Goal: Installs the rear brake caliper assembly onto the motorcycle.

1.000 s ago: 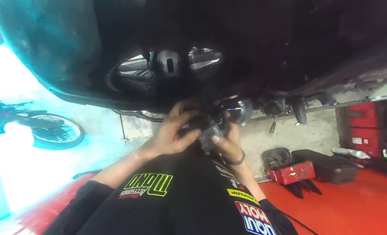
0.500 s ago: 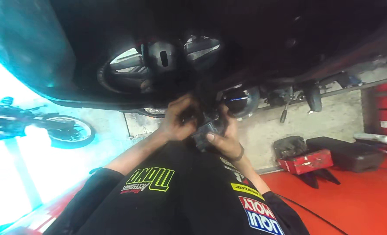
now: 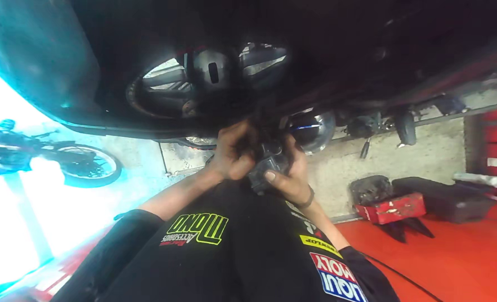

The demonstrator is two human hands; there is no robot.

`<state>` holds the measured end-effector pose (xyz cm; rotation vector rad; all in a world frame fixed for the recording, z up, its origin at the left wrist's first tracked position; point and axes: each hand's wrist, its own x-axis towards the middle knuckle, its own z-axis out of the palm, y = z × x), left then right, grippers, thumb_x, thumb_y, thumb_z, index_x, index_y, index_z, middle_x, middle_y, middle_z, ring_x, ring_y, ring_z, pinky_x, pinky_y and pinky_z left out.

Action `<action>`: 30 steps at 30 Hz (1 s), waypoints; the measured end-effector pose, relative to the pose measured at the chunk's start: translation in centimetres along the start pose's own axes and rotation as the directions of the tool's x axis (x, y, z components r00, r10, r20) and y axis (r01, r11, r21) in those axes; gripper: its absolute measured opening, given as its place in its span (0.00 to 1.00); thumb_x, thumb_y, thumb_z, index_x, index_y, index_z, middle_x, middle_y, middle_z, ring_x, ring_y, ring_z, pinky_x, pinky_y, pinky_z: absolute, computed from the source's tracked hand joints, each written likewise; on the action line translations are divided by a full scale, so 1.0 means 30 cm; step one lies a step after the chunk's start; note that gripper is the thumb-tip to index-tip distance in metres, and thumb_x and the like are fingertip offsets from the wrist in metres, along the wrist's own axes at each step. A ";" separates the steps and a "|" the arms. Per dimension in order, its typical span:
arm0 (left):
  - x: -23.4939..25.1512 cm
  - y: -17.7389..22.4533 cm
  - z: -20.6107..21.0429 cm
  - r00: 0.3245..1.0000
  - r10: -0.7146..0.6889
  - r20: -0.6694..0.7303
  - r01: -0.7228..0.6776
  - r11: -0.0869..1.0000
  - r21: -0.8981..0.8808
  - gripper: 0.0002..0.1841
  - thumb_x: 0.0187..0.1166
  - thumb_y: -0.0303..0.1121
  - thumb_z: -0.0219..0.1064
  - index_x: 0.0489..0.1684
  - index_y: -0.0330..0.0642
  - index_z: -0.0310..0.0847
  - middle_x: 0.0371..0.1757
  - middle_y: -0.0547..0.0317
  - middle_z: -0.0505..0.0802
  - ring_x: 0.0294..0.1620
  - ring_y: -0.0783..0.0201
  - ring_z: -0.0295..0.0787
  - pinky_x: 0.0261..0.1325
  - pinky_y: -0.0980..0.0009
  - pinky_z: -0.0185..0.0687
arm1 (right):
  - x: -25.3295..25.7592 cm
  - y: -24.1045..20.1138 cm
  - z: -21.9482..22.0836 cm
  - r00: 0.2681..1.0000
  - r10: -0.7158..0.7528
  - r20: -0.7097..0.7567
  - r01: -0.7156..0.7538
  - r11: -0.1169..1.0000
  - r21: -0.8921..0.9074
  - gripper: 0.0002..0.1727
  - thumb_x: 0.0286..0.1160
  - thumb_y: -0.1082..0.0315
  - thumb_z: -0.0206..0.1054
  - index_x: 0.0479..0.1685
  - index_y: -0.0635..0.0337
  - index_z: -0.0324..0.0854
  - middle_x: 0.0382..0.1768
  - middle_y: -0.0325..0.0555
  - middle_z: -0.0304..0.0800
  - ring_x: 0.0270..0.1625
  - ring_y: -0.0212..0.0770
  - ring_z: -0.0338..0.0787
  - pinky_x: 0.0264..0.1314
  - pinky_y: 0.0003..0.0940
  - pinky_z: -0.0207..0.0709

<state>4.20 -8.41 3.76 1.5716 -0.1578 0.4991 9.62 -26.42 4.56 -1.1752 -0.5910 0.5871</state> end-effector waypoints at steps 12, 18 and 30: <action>-0.008 0.002 -0.017 0.999 0.054 -0.007 -0.053 0.993 0.102 0.08 0.77 0.43 0.67 0.36 0.50 0.83 0.46 0.67 0.89 0.48 0.70 0.87 0.50 0.69 0.86 | 0.001 -0.017 0.025 0.998 0.025 -0.056 -0.027 0.999 -0.042 0.46 0.57 0.57 0.82 0.75 0.75 0.67 0.57 0.56 0.90 0.58 0.41 0.92 0.66 0.44 0.88; 0.001 -0.014 -0.035 0.999 0.026 0.025 -0.025 0.999 -0.045 0.05 0.74 0.44 0.70 0.40 0.60 0.85 0.42 0.78 0.89 0.45 0.76 0.85 0.51 0.73 0.82 | 0.007 -0.021 0.028 0.994 0.079 -0.081 -0.095 0.972 -0.215 0.55 0.53 0.46 0.82 0.81 0.74 0.65 0.64 0.56 0.88 0.68 0.39 0.88 0.76 0.43 0.81; 0.073 0.184 0.112 0.923 -0.333 -0.190 0.365 0.917 0.163 0.04 0.75 0.41 0.73 0.42 0.60 0.88 0.40 0.88 0.91 0.43 0.86 0.87 0.50 0.83 0.84 | -0.183 0.059 -0.387 0.979 0.077 0.190 -0.047 0.986 -0.158 0.42 0.68 0.44 0.73 0.76 0.68 0.74 0.67 0.57 0.84 0.70 0.45 0.84 0.76 0.43 0.78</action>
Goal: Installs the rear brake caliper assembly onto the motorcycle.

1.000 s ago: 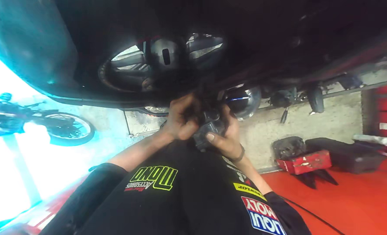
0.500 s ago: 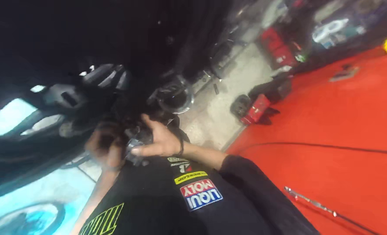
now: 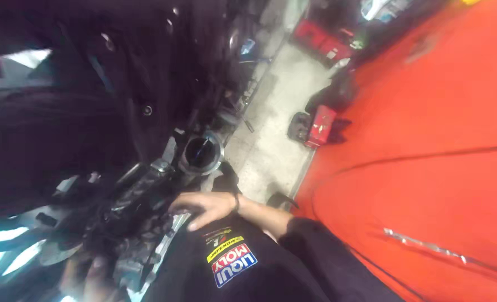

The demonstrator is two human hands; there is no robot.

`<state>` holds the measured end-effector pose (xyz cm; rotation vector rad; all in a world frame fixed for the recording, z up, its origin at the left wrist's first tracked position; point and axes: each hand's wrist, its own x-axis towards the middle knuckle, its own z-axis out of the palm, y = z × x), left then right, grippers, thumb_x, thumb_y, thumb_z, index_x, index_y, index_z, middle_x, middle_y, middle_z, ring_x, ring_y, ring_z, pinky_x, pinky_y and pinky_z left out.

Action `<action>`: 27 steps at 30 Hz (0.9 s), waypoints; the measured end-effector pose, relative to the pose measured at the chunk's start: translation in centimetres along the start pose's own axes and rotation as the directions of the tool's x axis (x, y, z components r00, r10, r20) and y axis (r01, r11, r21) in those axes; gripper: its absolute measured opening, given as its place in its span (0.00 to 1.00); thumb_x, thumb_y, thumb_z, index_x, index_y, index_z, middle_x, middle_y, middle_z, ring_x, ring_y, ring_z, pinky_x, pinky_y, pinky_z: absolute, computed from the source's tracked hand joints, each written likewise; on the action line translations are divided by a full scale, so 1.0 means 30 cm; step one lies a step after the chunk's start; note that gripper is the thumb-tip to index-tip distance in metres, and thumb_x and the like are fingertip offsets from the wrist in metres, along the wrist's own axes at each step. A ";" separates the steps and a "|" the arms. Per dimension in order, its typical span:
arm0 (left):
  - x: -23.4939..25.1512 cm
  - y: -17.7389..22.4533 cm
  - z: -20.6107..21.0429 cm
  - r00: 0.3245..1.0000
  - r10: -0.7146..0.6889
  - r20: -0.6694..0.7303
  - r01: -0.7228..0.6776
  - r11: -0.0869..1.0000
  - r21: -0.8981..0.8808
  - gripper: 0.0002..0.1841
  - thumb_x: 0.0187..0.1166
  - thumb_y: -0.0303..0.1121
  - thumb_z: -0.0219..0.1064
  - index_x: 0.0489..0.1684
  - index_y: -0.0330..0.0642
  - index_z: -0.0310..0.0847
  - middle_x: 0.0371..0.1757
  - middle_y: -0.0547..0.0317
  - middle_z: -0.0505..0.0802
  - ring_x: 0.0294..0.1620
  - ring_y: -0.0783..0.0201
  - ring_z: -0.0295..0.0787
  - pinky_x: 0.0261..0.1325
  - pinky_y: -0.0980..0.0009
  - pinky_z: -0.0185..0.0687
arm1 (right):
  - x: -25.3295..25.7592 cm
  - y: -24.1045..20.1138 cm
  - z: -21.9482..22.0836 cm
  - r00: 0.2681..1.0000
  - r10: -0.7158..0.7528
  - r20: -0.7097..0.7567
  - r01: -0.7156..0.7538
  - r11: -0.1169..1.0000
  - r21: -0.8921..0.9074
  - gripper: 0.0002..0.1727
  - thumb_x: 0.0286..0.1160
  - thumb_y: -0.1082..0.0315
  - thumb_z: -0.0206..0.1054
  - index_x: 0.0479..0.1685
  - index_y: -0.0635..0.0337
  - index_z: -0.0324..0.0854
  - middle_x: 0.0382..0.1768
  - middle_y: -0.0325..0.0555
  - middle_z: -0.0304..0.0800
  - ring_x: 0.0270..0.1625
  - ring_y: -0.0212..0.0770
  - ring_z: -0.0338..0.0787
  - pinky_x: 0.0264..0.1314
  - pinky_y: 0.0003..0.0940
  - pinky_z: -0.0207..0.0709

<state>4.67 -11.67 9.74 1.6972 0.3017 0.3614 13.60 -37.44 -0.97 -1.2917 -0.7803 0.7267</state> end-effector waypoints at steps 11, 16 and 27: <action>-0.070 -0.135 -0.003 0.967 0.124 -0.224 -0.103 0.989 0.106 0.17 0.83 0.38 0.57 0.49 0.39 0.91 0.50 0.62 0.95 0.54 0.74 0.89 0.65 0.66 0.85 | 0.139 -0.143 -0.103 0.912 0.112 0.394 -0.178 0.975 0.135 0.54 0.64 0.44 0.80 0.85 0.69 0.60 0.70 0.54 0.86 0.70 0.48 0.88 0.75 0.46 0.84; -0.060 -0.067 -0.014 0.988 0.078 -0.131 -0.047 0.973 0.225 0.15 0.85 0.36 0.59 0.45 0.34 0.90 0.44 0.56 0.94 0.49 0.73 0.88 0.61 0.66 0.85 | 0.225 -0.151 0.062 0.961 0.159 0.224 -0.130 0.981 -0.141 0.42 0.66 0.44 0.78 0.76 0.62 0.75 0.67 0.45 0.88 0.69 0.33 0.87 0.75 0.36 0.82; -0.068 -0.067 -0.043 0.984 -0.178 -0.028 0.168 0.962 -0.217 0.18 0.78 0.29 0.63 0.65 0.33 0.78 0.53 0.49 0.90 0.52 0.64 0.88 0.59 0.61 0.86 | 0.227 -0.118 0.258 0.975 0.217 -0.042 -0.199 0.945 0.260 0.47 0.61 0.51 0.83 0.80 0.62 0.66 0.54 0.46 0.93 0.51 0.37 0.95 0.55 0.38 0.92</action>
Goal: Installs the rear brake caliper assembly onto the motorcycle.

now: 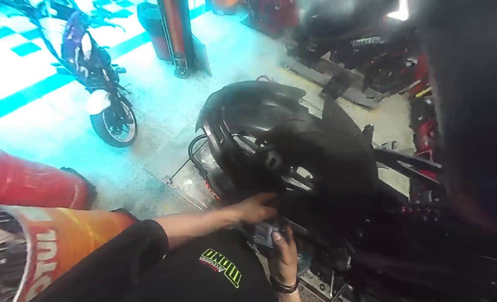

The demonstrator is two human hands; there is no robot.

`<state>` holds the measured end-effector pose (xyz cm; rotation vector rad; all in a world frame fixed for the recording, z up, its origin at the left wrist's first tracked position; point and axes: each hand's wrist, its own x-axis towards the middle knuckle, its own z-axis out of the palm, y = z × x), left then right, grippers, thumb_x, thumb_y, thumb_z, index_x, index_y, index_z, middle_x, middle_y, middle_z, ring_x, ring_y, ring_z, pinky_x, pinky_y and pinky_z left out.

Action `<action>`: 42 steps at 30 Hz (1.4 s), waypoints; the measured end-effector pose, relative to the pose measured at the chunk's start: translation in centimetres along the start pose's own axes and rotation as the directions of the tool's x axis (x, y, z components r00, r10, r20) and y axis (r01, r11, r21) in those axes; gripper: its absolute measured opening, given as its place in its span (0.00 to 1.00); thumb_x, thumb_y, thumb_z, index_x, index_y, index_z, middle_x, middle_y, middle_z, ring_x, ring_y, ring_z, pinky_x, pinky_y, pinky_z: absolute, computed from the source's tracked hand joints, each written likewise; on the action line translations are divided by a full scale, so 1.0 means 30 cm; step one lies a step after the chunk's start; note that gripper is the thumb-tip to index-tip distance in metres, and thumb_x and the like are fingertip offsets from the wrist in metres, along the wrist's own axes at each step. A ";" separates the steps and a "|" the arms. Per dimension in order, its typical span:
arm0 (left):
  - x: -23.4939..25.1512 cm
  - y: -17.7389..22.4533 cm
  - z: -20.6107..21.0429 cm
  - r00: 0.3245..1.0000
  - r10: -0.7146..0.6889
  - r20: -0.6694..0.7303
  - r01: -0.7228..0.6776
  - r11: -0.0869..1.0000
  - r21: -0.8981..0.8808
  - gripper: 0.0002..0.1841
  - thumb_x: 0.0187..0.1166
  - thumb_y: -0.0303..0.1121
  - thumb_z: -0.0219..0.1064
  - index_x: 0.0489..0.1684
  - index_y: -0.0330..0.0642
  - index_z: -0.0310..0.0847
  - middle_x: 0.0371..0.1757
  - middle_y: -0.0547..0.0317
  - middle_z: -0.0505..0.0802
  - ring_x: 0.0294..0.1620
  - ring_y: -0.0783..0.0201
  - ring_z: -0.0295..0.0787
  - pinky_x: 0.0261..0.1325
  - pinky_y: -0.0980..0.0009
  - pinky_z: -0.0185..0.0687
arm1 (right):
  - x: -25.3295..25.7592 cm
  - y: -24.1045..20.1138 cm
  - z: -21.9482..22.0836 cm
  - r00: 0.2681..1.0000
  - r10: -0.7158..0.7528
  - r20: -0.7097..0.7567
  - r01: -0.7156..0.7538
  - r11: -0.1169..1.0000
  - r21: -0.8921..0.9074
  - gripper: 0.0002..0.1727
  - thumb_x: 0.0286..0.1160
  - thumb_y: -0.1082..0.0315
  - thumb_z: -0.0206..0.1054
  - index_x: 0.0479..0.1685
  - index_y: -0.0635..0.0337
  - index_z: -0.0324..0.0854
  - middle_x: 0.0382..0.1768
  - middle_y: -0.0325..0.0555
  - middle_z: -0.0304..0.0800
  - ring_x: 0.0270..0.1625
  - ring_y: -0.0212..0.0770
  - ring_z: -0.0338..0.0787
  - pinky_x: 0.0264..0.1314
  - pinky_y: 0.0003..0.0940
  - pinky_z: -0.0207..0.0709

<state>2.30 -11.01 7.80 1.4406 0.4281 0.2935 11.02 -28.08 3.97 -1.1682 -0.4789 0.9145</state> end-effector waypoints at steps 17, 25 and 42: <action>0.017 0.052 -0.011 0.990 -0.123 0.070 0.109 0.979 0.175 0.13 0.67 0.25 0.69 0.50 0.38 0.85 0.39 0.61 0.91 0.37 0.71 0.88 0.41 0.70 0.88 | 0.003 0.012 0.059 0.992 -0.124 0.002 0.124 0.986 -0.113 0.35 0.67 0.57 0.79 0.71 0.69 0.75 0.59 0.53 0.90 0.61 0.42 0.91 0.66 0.42 0.88; 0.059 -0.082 -0.079 0.958 0.056 0.283 0.025 0.961 -0.276 0.14 0.74 0.45 0.58 0.44 0.50 0.85 0.37 0.69 0.89 0.36 0.74 0.84 0.39 0.71 0.82 | 0.022 0.013 0.031 0.999 0.003 0.047 0.007 0.981 -0.194 0.42 0.62 0.54 0.82 0.76 0.66 0.72 0.62 0.49 0.89 0.63 0.37 0.90 0.68 0.39 0.87; 0.047 -0.244 -0.005 0.923 0.383 -0.032 -0.360 0.833 -0.420 0.21 0.81 0.49 0.52 0.32 0.42 0.83 0.37 0.59 0.89 0.41 0.65 0.85 0.46 0.63 0.83 | 0.012 0.027 0.018 1.000 -0.016 0.014 0.017 0.994 -0.104 0.42 0.66 0.58 0.75 0.80 0.70 0.65 0.65 0.51 0.86 0.65 0.38 0.88 0.69 0.39 0.84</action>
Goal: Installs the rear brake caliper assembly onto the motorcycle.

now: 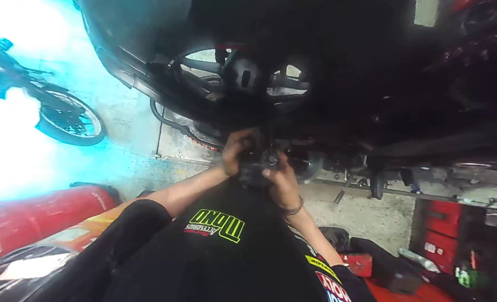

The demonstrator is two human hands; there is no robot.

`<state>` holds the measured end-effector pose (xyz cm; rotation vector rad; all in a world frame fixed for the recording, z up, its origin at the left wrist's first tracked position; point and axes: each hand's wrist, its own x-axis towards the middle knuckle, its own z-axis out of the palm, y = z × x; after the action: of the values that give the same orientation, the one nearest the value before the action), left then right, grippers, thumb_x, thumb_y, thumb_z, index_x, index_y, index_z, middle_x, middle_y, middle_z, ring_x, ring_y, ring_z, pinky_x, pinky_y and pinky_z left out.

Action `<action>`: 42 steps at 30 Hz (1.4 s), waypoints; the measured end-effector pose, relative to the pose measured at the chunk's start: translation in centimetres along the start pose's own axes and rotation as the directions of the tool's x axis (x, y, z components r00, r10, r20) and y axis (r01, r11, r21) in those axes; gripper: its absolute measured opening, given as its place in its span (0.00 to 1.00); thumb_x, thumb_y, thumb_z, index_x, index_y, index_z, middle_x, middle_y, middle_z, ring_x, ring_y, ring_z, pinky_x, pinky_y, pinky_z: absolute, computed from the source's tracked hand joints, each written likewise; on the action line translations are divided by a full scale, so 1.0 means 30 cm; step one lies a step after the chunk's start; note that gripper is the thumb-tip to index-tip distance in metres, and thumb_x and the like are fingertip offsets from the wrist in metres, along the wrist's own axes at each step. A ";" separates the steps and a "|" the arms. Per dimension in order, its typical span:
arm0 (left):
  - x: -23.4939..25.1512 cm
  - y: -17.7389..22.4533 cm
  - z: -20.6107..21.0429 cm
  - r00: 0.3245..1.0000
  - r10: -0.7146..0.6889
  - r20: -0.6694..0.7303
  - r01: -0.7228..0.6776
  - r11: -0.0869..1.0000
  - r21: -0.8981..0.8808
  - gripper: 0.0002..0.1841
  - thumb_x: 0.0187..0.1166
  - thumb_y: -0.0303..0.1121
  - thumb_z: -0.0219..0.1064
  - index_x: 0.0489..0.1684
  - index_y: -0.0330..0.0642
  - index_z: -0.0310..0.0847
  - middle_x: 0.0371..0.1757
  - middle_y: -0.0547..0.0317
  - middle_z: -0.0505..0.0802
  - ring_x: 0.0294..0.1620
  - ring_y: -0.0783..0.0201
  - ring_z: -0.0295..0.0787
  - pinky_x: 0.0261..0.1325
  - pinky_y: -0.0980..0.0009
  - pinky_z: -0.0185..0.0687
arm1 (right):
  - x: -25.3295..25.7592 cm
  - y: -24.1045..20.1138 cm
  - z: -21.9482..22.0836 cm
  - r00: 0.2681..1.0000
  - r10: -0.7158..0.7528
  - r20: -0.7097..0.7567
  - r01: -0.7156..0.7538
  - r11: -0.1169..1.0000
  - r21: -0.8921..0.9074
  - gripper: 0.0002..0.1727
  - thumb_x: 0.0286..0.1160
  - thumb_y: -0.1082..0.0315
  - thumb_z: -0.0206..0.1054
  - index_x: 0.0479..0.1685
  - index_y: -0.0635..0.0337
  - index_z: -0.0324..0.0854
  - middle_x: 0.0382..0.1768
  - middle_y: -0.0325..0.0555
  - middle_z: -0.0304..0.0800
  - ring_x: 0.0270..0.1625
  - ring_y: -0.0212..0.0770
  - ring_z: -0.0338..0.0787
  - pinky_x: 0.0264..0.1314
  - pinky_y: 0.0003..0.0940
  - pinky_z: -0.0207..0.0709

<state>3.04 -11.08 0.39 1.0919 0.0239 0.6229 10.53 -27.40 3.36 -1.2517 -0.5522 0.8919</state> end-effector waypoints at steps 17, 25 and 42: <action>-0.030 0.080 0.008 0.997 -0.024 0.070 0.010 0.980 0.197 0.48 0.66 0.77 0.63 0.69 0.39 0.77 0.59 0.65 0.90 0.60 0.72 0.86 0.66 0.68 0.84 | -0.007 -0.135 0.064 0.996 -0.061 -0.060 0.046 0.973 -0.224 0.31 0.86 0.47 0.57 0.72 0.67 0.73 0.56 0.44 0.90 0.58 0.31 0.89 0.65 0.34 0.85; 0.052 0.180 0.040 0.976 -0.215 -0.034 0.218 0.966 0.140 0.20 0.86 0.49 0.54 0.40 0.48 0.89 0.39 0.67 0.94 0.44 0.73 0.91 0.52 0.68 0.89 | -0.024 -0.153 0.130 0.988 -0.115 -0.100 0.058 0.892 -0.449 0.72 0.38 0.42 0.93 0.85 0.71 0.52 0.71 0.51 0.82 0.73 0.31 0.83 0.80 0.29 0.78; 0.005 0.268 -0.102 0.866 -0.307 -0.394 0.138 0.905 -0.402 0.22 0.78 0.57 0.56 0.30 0.49 0.84 0.18 0.66 0.81 0.18 0.71 0.76 0.25 0.73 0.77 | -0.014 -0.053 0.096 0.996 -0.085 -0.039 0.074 0.973 -0.221 0.67 0.37 0.55 0.95 0.84 0.71 0.55 0.70 0.51 0.84 0.71 0.38 0.86 0.77 0.36 0.82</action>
<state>-1.51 -6.03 5.66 0.5549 0.4223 0.6254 8.47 -26.19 5.66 -1.4362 -0.6714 0.7463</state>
